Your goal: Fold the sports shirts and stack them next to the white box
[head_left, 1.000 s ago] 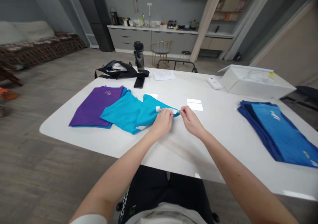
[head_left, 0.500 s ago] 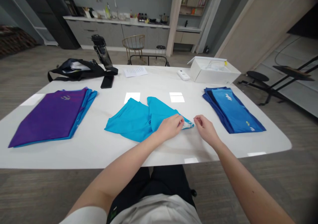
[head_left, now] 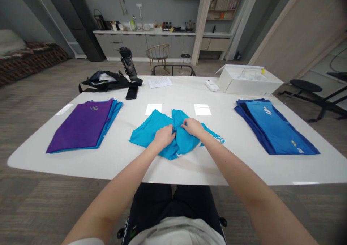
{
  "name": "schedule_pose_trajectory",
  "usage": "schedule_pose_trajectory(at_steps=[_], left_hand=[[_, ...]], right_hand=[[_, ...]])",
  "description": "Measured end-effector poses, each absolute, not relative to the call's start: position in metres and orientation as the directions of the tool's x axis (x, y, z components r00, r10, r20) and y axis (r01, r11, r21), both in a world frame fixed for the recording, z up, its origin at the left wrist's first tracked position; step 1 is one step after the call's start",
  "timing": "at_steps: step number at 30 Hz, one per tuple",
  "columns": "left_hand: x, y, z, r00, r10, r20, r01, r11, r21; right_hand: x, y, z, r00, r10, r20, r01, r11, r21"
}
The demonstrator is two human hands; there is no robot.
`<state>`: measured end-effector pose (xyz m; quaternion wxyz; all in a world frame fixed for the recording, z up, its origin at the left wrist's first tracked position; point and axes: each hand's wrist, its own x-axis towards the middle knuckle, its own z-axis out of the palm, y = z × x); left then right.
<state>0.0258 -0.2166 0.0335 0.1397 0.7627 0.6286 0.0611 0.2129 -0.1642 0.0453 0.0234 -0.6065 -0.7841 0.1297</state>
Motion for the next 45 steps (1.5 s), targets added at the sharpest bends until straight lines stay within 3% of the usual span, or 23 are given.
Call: schedule_pose_trajectory(at_steps=[4, 9, 13, 16, 19, 21, 24, 27, 29, 31, 33, 36, 39, 41, 45], left_hand=[[0.031, -0.226, 0.031, 0.250, 0.966, -0.063, 0.942, -0.228, 0.245], [0.038, -0.205, 0.022, 0.347, 0.938, 0.008, 0.908, -0.338, 0.246], [0.049, -0.165, 0.021, 0.386, 0.917, 0.103, 0.833, -0.395, 0.388], [0.050, -0.149, 0.028, 0.358, 0.906, 0.226, 0.730, -0.423, 0.537], [0.031, -0.162, 0.038, 0.271, 0.901, 0.339, 0.646, -0.431, 0.630], [0.009, -0.184, 0.042, 0.221, 0.908, 0.357, 0.620, -0.413, 0.667], [-0.033, -0.225, 0.042, 0.155, 0.944, 0.290, 0.623, -0.321, 0.713], [-0.070, -0.259, 0.039, 0.106, 0.986, 0.131, 0.661, -0.168, 0.732], [-0.085, -0.273, 0.040, 0.071, 0.996, 0.044, 0.677, -0.081, 0.732], [-0.087, -0.278, 0.046, 0.020, 0.998, 0.055, 0.694, -0.054, 0.718], [-0.078, -0.277, 0.053, -0.016, 0.990, 0.137, 0.751, -0.078, 0.655], [-0.052, -0.266, 0.059, -0.009, 0.982, 0.189, 0.892, -0.078, 0.446], [-0.029, -0.252, 0.054, -0.012, 0.995, 0.097, 0.975, -0.010, 0.222], [-0.022, -0.244, 0.048, 0.015, 1.000, 0.001, 0.989, -0.015, 0.149], [-0.037, -0.232, 0.040, 0.091, 0.996, -0.022, 0.972, -0.084, 0.218]], right_hand=[[0.220, -0.173, 0.050, -0.310, 0.941, -0.137, 0.941, 0.283, -0.185], [0.251, -0.185, 0.056, -0.290, 0.956, -0.033, 0.937, 0.277, -0.210], [0.278, -0.189, 0.063, -0.147, 0.989, -0.003, 0.964, 0.142, -0.226], [0.301, -0.199, 0.074, -0.131, 0.991, -0.020, 0.942, 0.118, -0.314], [0.331, -0.221, 0.087, -0.212, 0.971, -0.114, 0.899, 0.148, -0.413], [0.355, -0.239, 0.091, -0.237, 0.950, -0.202, 0.899, 0.136, -0.417], [0.386, -0.264, 0.090, -0.279, 0.891, -0.358, 0.904, 0.118, -0.412], [0.398, -0.276, 0.088, -0.318, 0.782, -0.536, 0.914, 0.102, -0.393], [0.390, -0.273, 0.092, -0.299, 0.756, -0.583, 0.933, 0.104, -0.344], [0.368, -0.263, 0.101, -0.223, 0.846, -0.484, 0.961, 0.107, -0.257], [0.333, -0.246, 0.109, -0.156, 0.956, -0.248, 0.975, 0.108, -0.194], [0.269, -0.213, 0.106, -0.351, 0.935, -0.048, 0.883, 0.314, -0.348], [0.209, -0.179, 0.085, -0.438, 0.898, -0.032, 0.843, 0.398, -0.363], [0.181, -0.159, 0.068, -0.446, 0.894, -0.047, 0.856, 0.410, -0.316], [0.162, -0.133, 0.051, -0.458, 0.884, -0.090, 0.875, 0.431, -0.219]])
